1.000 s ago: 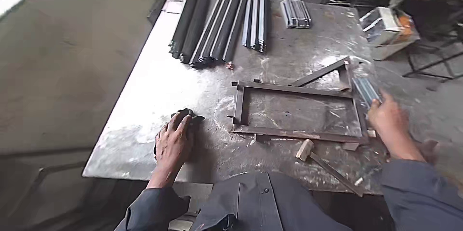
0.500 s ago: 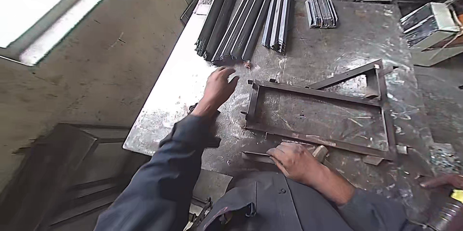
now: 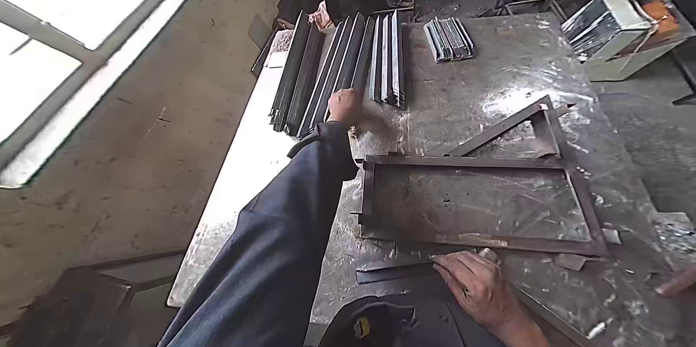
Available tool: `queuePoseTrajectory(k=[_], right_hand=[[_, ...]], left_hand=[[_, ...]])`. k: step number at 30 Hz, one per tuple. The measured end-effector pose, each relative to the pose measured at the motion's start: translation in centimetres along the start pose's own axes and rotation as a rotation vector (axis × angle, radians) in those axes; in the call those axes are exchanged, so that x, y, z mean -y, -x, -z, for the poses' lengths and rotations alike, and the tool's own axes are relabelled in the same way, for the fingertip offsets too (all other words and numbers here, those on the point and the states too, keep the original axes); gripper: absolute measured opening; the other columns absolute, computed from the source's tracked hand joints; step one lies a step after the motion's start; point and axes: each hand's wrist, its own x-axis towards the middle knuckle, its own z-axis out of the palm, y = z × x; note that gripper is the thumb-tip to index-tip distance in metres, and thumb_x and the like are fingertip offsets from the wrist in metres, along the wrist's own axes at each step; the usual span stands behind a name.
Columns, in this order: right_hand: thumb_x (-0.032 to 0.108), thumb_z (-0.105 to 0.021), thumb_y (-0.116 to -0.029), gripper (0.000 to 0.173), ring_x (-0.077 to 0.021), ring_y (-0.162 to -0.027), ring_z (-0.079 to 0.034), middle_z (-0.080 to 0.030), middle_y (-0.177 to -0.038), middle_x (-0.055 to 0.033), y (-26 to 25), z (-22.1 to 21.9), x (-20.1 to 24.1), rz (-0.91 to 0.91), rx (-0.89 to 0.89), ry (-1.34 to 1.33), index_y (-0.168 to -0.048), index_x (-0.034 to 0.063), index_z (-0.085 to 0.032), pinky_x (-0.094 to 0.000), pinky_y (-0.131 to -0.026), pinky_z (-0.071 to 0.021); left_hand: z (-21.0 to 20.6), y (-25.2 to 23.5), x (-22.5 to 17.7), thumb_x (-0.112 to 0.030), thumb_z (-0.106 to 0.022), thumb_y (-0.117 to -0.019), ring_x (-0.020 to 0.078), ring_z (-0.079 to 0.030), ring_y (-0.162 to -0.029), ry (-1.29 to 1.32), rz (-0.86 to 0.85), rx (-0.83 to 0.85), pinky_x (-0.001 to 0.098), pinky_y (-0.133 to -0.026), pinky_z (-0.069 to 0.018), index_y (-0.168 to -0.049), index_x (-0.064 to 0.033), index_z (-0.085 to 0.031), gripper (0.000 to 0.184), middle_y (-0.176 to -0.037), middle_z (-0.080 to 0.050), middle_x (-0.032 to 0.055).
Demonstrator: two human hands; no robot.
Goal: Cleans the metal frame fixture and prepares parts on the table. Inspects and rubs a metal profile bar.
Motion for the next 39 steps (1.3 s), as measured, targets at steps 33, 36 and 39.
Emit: queuePoseTrajectory(k=[33, 36, 39], right_hand=[[0.036, -0.063, -0.1009, 0.016, 0.0008, -0.041, -0.035, -0.042, -0.060, 0.0110, -16.9, 9.3, -4.0, -0.985, 0.296, -0.779, -0.100, 0.0211, -0.059, -0.0149, -0.037, -0.0342], [0.029, -0.067, -0.0991, 0.031, -0.0103, -0.041, -0.042, -0.046, -0.063, -0.0006, -12.4, 10.4, -6.2, -0.765, 0.465, -0.383, -0.124, 0.0146, -0.055, -0.0285, -0.038, -0.0426], [0.029, -0.072, -0.0953, 0.052, -0.0263, -0.058, -0.059, -0.063, -0.080, -0.0143, -9.4, 11.2, -7.0, -0.482, 0.581, -0.130, -0.138, 0.0097, -0.050, -0.0504, -0.057, -0.0517]], left_hand=[[-6.7, 36.3, -4.5, -0.034, -0.068, -0.0987, 0.0221, -0.069, -0.107, 0.612, -0.818, -0.265, 0.0409, -0.090, -0.0585, -0.131, -0.0068, -0.068, 0.042, -0.119, -0.071, 0.0096], [-8.5, 33.8, -3.4, -0.024, -0.063, -0.1008, 0.0311, -0.053, -0.139, 0.369, -0.724, -0.654, 0.0485, -0.114, -0.0438, -0.145, -0.0117, -0.060, 0.046, -0.149, -0.056, 0.0163], [-10.2, 30.7, -4.5, -0.026, -0.057, -0.1036, 0.0337, -0.030, -0.155, 0.172, -0.720, -0.703, 0.0666, -0.124, -0.0183, -0.158, -0.0231, -0.045, 0.056, -0.165, -0.038, 0.0116]])
